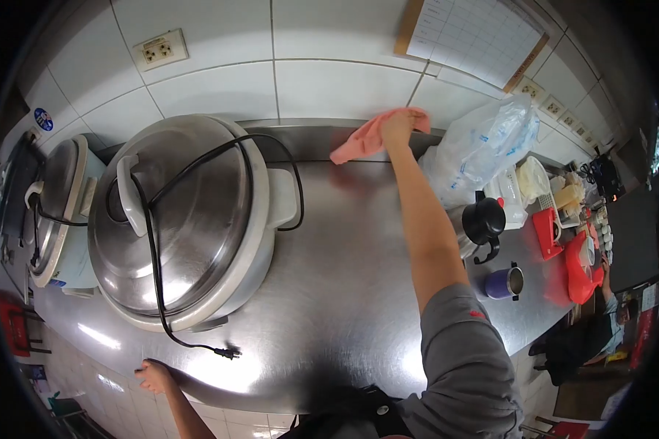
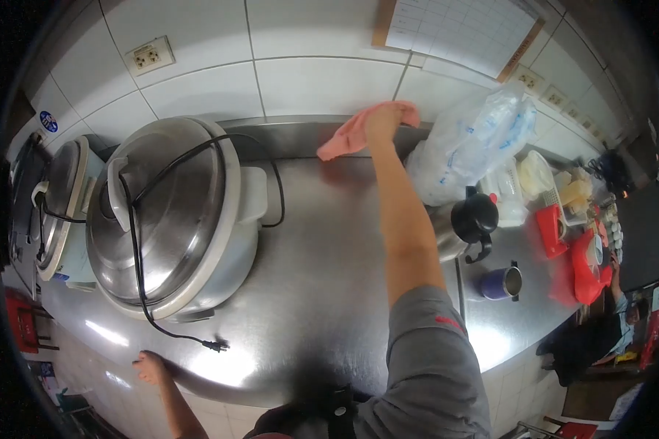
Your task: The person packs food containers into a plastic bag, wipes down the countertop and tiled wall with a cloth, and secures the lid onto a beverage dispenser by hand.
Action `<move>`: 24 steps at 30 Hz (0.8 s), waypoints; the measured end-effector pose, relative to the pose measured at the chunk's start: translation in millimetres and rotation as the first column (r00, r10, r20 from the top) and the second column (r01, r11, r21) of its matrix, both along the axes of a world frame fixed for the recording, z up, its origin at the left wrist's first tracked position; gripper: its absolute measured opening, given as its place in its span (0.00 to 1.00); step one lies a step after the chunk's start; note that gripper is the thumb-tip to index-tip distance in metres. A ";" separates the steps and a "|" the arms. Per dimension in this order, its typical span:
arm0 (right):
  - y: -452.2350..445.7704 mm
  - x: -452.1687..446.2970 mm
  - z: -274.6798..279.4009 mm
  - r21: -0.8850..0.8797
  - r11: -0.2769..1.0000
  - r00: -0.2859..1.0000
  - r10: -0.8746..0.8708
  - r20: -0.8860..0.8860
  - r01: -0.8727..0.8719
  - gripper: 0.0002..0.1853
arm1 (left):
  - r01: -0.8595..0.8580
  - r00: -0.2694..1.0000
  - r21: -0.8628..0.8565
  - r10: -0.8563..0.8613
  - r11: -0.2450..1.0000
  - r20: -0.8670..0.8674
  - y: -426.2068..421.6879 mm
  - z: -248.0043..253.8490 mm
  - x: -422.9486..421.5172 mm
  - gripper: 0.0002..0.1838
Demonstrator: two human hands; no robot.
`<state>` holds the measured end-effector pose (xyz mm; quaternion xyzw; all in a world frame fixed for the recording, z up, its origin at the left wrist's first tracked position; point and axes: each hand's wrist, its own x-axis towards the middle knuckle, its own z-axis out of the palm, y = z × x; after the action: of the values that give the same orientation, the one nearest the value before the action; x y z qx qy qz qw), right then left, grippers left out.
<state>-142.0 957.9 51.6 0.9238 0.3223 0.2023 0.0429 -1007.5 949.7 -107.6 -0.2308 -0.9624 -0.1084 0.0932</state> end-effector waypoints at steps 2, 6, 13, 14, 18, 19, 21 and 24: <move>15.8 -57.3 29.1 -0.227 0.947 0.802 -0.052 0.594 0.229 0.19 | -0.014 1.000 0.005 0.014 1.000 0.002 2.9 -2.4 5.8 0.29; 44.2 -101.9 62.3 0.093 0.989 0.693 0.016 0.721 -0.119 0.17 | 0.013 1.000 0.001 -0.013 1.000 0.001 -3.8 5.8 0.6 0.29; 52.3 -25.1 -15.7 -0.095 0.972 0.975 0.210 -0.073 -0.217 0.16 | -0.003 1.000 -0.016 0.004 1.000 0.015 -2.7 7.2 7.4 0.30; 59.3 -38.5 -36.2 -0.049 0.980 0.977 0.195 0.085 -0.191 0.16 | -0.004 1.000 -0.003 0.004 1.000 0.020 0.4 7.4 9.1 0.30; 63.2 -38.9 -11.1 0.548 0.689 0.880 0.358 0.312 -0.474 0.15 | 0.014 1.000 0.010 -0.014 1.000 0.012 -4.0 3.9 3.4 0.30; 65.1 -49.8 12.2 0.551 0.688 0.882 0.354 0.312 -0.471 0.15 | 0.009 1.000 0.013 -0.010 1.000 0.012 -1.6 2.8 3.9 0.30; 67.5 -84.9 50.0 0.916 0.330 0.956 0.252 0.149 -0.229 0.13 | 0.013 1.000 0.020 -0.013 1.000 0.007 -1.3 3.9 0.2 0.29; 42.5 -73.0 32.0 0.019 0.952 0.944 0.301 0.136 -0.306 0.11 | -0.001 1.000 0.041 0.000 0.999 0.029 3.7 4.9 10.9 0.29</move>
<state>-215.0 1000.4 83.5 0.8484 0.4532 0.2732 0.0141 -996.6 953.3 -102.7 -0.2270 -0.9613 -0.1316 0.0840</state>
